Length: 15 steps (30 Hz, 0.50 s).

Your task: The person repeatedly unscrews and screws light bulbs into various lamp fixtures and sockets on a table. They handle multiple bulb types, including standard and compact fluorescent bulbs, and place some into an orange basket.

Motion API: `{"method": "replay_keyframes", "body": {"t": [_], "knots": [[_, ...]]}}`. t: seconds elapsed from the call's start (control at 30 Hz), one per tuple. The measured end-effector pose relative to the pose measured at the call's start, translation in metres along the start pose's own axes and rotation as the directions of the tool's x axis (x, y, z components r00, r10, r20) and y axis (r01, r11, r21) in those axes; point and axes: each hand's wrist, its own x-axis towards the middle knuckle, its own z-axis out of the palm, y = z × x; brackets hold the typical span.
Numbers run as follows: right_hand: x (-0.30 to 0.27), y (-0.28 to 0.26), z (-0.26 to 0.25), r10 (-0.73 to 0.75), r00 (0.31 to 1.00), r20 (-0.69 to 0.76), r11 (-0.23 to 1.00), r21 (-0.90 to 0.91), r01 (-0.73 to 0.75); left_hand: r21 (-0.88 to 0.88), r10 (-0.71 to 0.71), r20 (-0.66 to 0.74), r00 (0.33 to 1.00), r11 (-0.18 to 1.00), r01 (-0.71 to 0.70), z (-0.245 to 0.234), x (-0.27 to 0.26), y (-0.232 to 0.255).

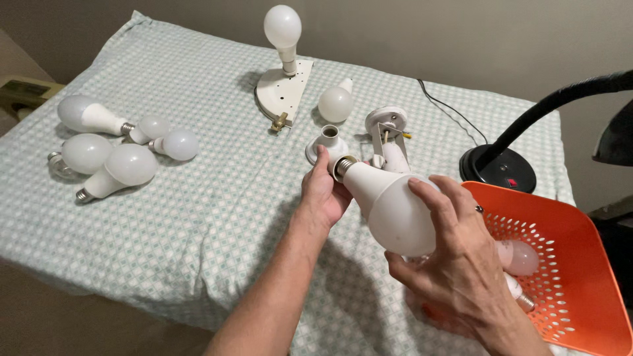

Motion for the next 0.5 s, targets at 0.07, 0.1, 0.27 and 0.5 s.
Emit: {"method": "replay_keyframes", "body": {"t": [0.07, 0.1, 0.27, 0.5], "knots": [[0.009, -0.002, 0.009, -0.031, 0.999, 0.013, 0.999, 0.018, 0.031, 0.009, 0.016, 0.017, 1.0, 1.0, -0.016, -0.003, 0.003, 0.003], [0.012, -0.003, 0.013, -0.014, 1.0, 0.014, 1.0, 0.01, 0.014, 0.01, 0.027, 0.019, 0.999, 1.0, -0.027, -0.004, 0.005, 0.005], [0.016, -0.005, 0.026, -0.009, 1.0, -0.02, 0.998, 0.057, 0.01, -0.02, 0.071, 0.11, 0.991, 0.997, -0.069, -0.001, 0.007, 0.017], [0.009, 0.008, 0.05, 0.497, 0.848, 0.186, 0.686, 0.514, -0.515, -0.003, 0.114, 0.18, 0.977, 0.993, -0.115, 0.008, -0.006, 0.022]]}}
